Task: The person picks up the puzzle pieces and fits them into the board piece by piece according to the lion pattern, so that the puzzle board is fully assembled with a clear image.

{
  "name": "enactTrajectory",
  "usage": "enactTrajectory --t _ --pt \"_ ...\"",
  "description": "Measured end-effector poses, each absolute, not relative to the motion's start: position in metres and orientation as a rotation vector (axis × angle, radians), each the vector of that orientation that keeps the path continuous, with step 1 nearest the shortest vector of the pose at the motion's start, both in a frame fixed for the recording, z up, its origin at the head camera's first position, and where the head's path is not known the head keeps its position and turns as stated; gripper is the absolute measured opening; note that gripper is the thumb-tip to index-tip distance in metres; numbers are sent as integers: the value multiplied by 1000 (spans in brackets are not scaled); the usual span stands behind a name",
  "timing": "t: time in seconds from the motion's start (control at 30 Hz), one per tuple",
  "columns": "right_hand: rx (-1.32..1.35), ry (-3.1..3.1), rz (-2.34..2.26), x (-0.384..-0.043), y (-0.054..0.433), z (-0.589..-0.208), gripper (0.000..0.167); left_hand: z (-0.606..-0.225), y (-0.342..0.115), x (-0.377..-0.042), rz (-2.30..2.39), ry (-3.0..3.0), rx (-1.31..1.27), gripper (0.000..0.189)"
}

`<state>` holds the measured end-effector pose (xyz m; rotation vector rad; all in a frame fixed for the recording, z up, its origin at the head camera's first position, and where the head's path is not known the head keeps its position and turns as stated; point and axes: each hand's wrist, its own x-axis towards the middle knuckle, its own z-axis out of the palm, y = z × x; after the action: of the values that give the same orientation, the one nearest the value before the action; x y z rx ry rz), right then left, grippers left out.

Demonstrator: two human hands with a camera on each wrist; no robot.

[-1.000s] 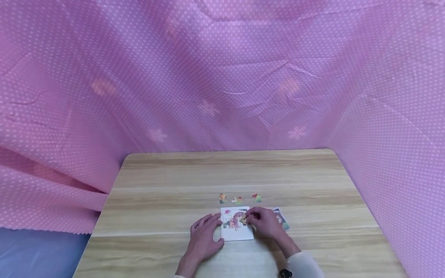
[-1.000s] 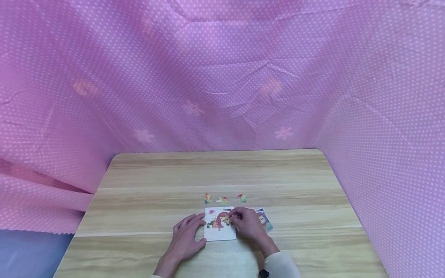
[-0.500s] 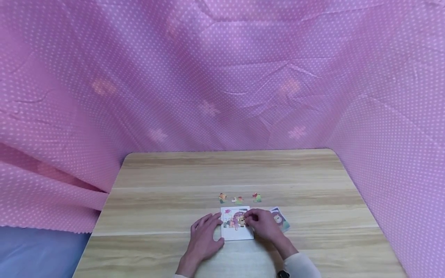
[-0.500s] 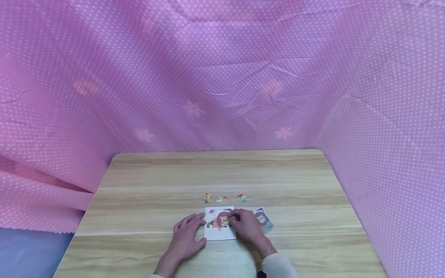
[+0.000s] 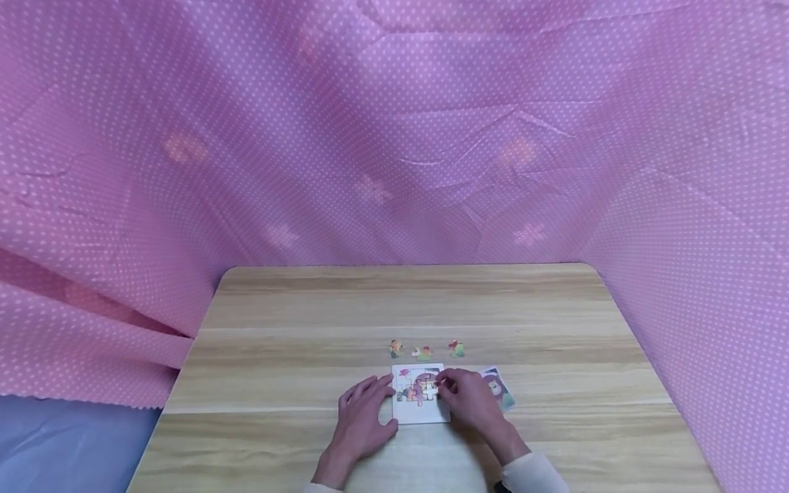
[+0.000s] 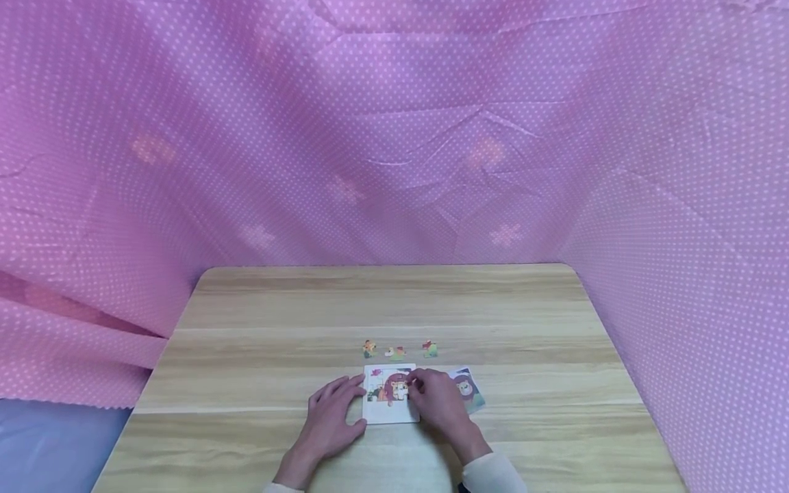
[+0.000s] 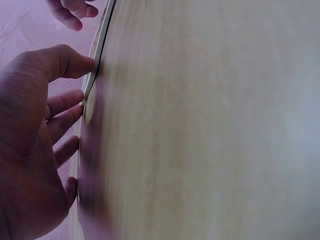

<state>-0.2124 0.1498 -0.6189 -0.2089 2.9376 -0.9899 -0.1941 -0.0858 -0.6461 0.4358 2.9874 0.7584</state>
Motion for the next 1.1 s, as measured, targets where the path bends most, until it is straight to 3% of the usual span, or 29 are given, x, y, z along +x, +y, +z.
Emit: enactTrajectory --t 0.47,1.1 --pt "-414 3086 -735 -198 142 -628 23 -643 -87 -181 771 2963 433 44" --pt "-422 3079 -673 -186 140 -624 22 -641 -86 -169 783 2975 446 44"
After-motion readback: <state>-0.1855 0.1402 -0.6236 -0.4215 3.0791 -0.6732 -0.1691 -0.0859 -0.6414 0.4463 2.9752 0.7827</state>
